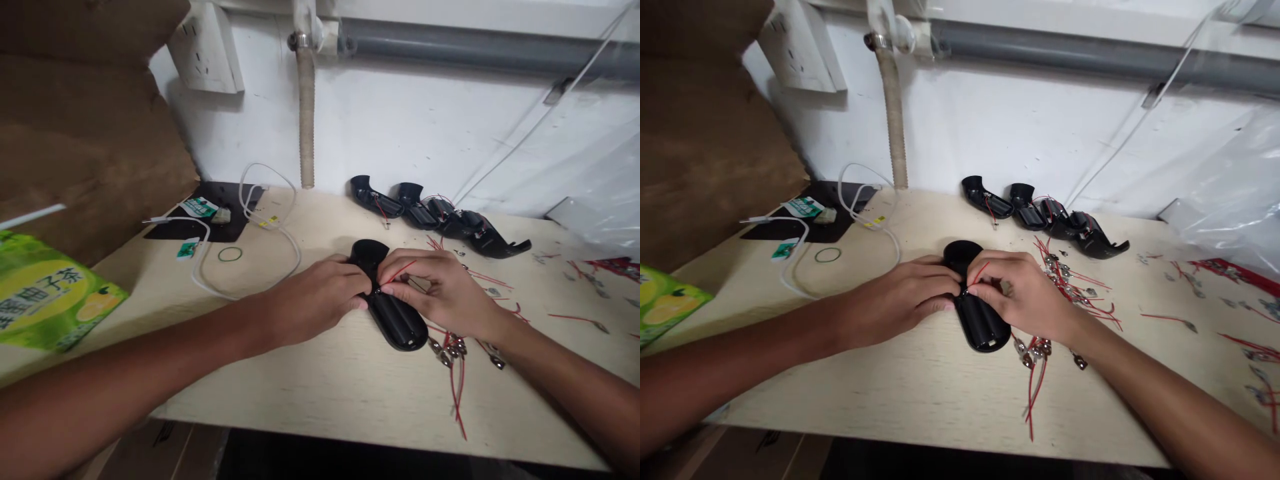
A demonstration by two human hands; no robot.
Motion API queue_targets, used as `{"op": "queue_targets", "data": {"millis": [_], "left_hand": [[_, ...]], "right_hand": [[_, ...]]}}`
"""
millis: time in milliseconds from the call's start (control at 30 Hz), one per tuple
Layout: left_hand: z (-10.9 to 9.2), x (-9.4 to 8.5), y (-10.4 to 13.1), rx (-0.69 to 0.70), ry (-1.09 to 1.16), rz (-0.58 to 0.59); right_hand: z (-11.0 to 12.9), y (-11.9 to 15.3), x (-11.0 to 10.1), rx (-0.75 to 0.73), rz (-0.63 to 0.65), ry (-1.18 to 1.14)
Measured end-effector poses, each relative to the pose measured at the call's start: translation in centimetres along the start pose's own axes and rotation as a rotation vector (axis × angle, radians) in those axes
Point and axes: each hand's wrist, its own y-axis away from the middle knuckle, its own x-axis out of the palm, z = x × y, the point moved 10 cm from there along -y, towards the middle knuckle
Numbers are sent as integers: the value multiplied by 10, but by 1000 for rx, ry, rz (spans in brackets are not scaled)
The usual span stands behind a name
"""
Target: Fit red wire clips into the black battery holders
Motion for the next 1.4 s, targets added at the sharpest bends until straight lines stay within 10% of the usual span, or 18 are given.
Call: {"op": "queue_targets", "data": {"millis": [867, 1233, 1400], "left_hand": [[7, 4, 2, -81, 28, 59], [-10, 6, -1, 98, -216, 19], [-6, 4, -2, 93, -234, -13]], "right_hand": [[13, 2, 8, -95, 56, 128], [19, -13, 17, -122, 300, 60], [0, -9, 11, 45, 219, -51]]}}
